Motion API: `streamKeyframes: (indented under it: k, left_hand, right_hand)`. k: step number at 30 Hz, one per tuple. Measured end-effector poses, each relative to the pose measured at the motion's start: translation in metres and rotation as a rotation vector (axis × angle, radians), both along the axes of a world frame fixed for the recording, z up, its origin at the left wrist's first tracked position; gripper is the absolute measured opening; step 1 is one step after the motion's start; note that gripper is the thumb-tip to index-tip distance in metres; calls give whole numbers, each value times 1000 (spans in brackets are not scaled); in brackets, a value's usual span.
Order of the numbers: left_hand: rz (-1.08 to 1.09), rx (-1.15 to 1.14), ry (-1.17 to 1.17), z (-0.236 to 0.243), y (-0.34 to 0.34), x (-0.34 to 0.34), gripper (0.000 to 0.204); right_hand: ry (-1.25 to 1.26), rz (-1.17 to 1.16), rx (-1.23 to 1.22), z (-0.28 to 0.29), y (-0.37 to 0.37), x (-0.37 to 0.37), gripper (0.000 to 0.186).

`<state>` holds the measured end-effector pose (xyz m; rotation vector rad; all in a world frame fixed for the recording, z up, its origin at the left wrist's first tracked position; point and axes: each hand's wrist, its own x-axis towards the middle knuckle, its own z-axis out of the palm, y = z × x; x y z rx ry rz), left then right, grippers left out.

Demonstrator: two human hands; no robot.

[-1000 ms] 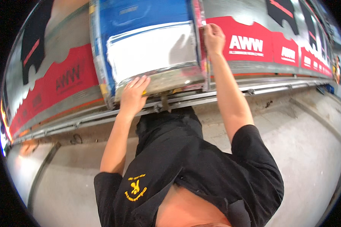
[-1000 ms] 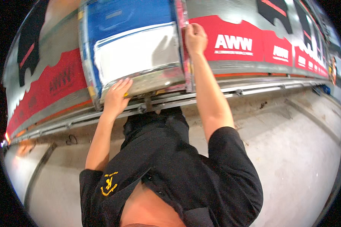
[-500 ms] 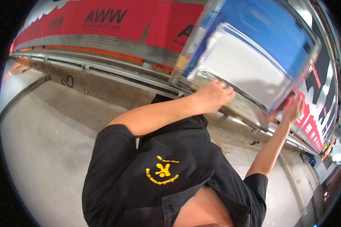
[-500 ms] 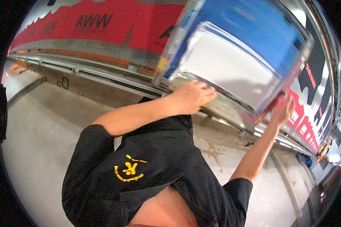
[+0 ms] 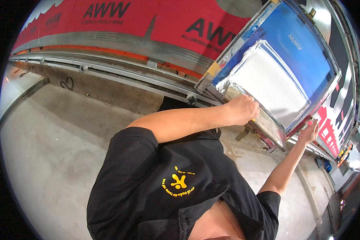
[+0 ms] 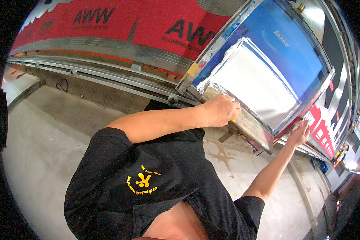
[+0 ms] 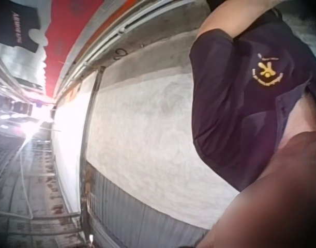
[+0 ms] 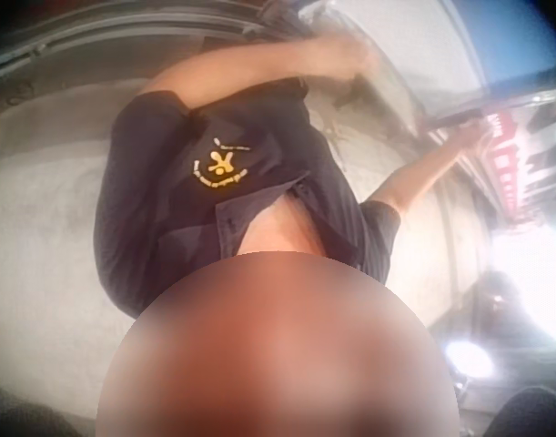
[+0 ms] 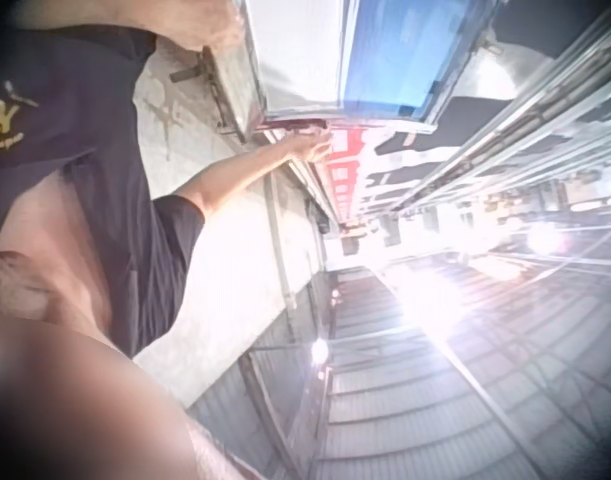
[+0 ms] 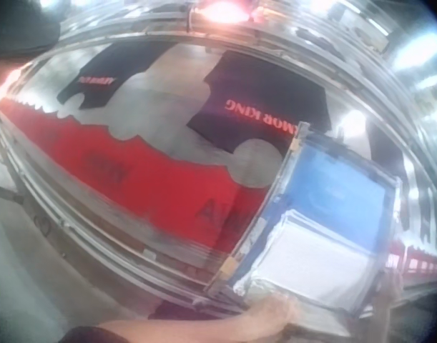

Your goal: The person uses a handheld squeegee to repeatedly press and smooth a blue printed sheet mounted on a metal frame. The person moves the squeegee back and forth across the surface to ensure the print adheres evenly.

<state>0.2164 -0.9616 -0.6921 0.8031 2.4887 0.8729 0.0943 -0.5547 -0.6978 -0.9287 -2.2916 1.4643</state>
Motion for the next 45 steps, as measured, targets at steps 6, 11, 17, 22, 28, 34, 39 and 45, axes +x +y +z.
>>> streamKeyframes:
  k: [6,11,17,22,28,34,39,45]
  left_hand:
    - [46,-46,123,1,-5,6,30]
    - [58,-151,-37,12,-31,-5,42]
    - [30,-113,-13,24,-50,-9,44]
    - [26,-131,-24,15,-48,-8,42]
    - [14,-114,-46,10,-49,-12,33]
    - [25,-159,-110,9,-44,-34,16]
    - [88,162,-216,8,-76,-59,60]
    - [267,-198,320,-51,-227,-32,65]
  right_hand:
    - [168,58,-87,-77,45,0,27]
    - [-51,38,64,-68,4,1,37]
    - [-40,90,146,-78,6,5,41]
    - [-49,209,265,-92,-2,9,37]
    - [-374,152,505,-65,-14,5,42]
    - [-113,922,478,30,-102,60,54]
    - [-206,1186,682,33,-170,108,50]
    - [-220,1159,720,28,-184,107,46]
